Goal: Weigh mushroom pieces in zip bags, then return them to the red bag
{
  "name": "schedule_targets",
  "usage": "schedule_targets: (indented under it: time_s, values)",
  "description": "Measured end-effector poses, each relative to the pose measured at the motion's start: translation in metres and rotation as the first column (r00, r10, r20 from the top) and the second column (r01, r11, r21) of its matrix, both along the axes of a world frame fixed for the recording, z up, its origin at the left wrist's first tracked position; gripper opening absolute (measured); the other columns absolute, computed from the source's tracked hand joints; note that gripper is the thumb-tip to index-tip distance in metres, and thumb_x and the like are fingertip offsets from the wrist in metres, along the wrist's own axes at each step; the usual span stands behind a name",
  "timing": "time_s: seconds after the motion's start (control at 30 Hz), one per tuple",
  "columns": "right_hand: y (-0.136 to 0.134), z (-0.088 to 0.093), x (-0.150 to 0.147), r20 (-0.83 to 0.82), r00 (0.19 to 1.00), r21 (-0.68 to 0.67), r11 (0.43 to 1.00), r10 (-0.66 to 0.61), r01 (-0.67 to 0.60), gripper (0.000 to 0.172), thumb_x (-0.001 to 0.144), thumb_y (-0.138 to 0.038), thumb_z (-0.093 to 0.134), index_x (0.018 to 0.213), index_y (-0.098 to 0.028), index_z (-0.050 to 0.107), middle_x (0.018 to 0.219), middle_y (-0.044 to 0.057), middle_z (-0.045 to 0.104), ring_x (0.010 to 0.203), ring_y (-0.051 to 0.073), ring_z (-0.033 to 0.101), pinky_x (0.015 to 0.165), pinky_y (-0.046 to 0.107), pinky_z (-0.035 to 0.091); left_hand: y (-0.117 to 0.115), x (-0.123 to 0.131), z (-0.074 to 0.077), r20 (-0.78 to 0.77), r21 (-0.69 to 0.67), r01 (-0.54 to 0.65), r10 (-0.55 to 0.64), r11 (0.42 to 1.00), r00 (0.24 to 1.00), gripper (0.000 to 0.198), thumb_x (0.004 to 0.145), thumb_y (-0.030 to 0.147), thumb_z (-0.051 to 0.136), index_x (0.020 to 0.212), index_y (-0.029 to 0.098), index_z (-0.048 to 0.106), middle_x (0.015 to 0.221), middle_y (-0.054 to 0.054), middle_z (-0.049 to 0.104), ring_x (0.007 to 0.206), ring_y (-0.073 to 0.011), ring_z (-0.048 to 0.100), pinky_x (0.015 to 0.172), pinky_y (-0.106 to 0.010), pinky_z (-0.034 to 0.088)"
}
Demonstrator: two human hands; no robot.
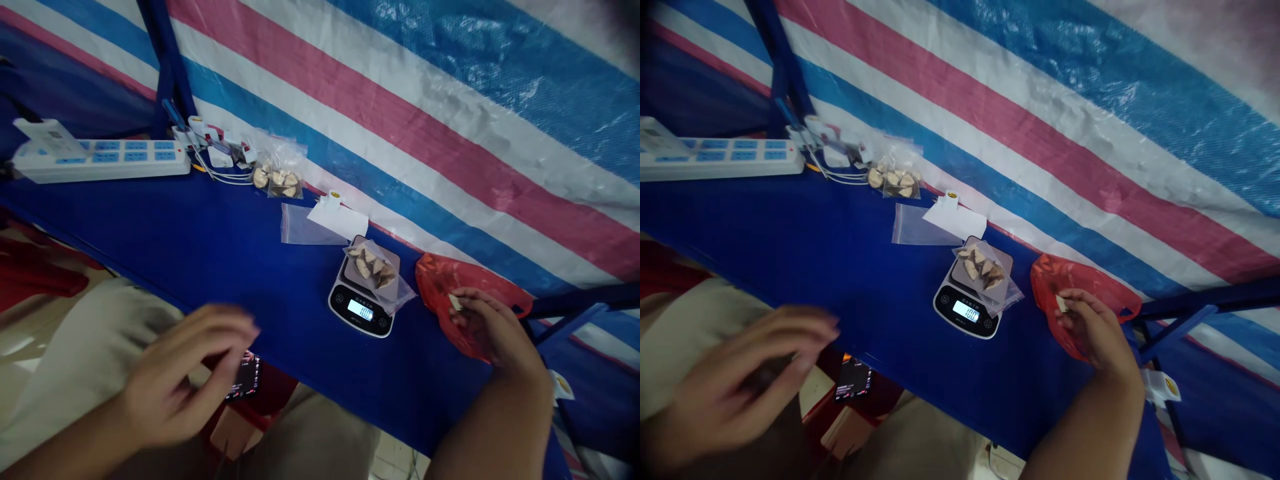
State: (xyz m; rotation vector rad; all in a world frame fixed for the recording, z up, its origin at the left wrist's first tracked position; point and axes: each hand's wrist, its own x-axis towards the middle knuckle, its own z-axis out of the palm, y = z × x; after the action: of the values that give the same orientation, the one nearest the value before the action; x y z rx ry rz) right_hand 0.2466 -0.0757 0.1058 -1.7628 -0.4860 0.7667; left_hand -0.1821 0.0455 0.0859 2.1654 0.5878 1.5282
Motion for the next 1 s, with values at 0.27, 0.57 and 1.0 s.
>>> schedule_targets:
  time_s: [0.27,0.57,1.0]
  values:
    - [0.017,-0.008,-0.015,-0.006,0.983,0.067,0.981,0.185,-0.184,0.043,0.059,-0.032,0.093,0.097,-0.022,0.077,0.080,0.002,0.071,0.066,0.012,0.066,0.055,0.017,0.052,0.152,0.182,-0.026,0.142,-0.254,-0.039,0.077,0.967,0.987,0.018,0.078,0.003,0.051,0.080,0.020,0.057,0.092,-0.004,0.066,0.085,-0.0162,0.063,0.065,-0.029,0.048]
    - [0.036,-0.024,-0.016,0.050,0.994,0.127,0.986,0.097,-0.103,0.043,0.059,-0.031,0.093,0.096,-0.019,0.073,0.080,0.002,0.073,0.062,0.011,0.064,0.054,0.019,0.052,0.152,0.187,-0.050,0.049,-0.122,0.044,-0.038,0.992,0.998,0.017,0.080,0.006,0.053,0.085,0.021,0.055,0.084,-0.001,0.060,0.068,-0.0138,0.049,0.067,-0.031,0.042]
    - [0.038,-0.024,-0.015,0.052,0.998,0.194,0.981,-0.025,0.014,0.025,0.061,-0.024,0.079,0.082,-0.021,0.068,0.070,-0.002,0.063,0.069,0.014,0.068,0.060,0.023,0.056,0.149,0.190,-0.049,0.118,-0.330,0.165,-0.133,0.930,0.984,0.008,0.082,0.013,0.055,0.083,0.021,0.055,0.066,0.004,0.052,0.056,-0.0104,0.044,0.057,-0.027,0.037]
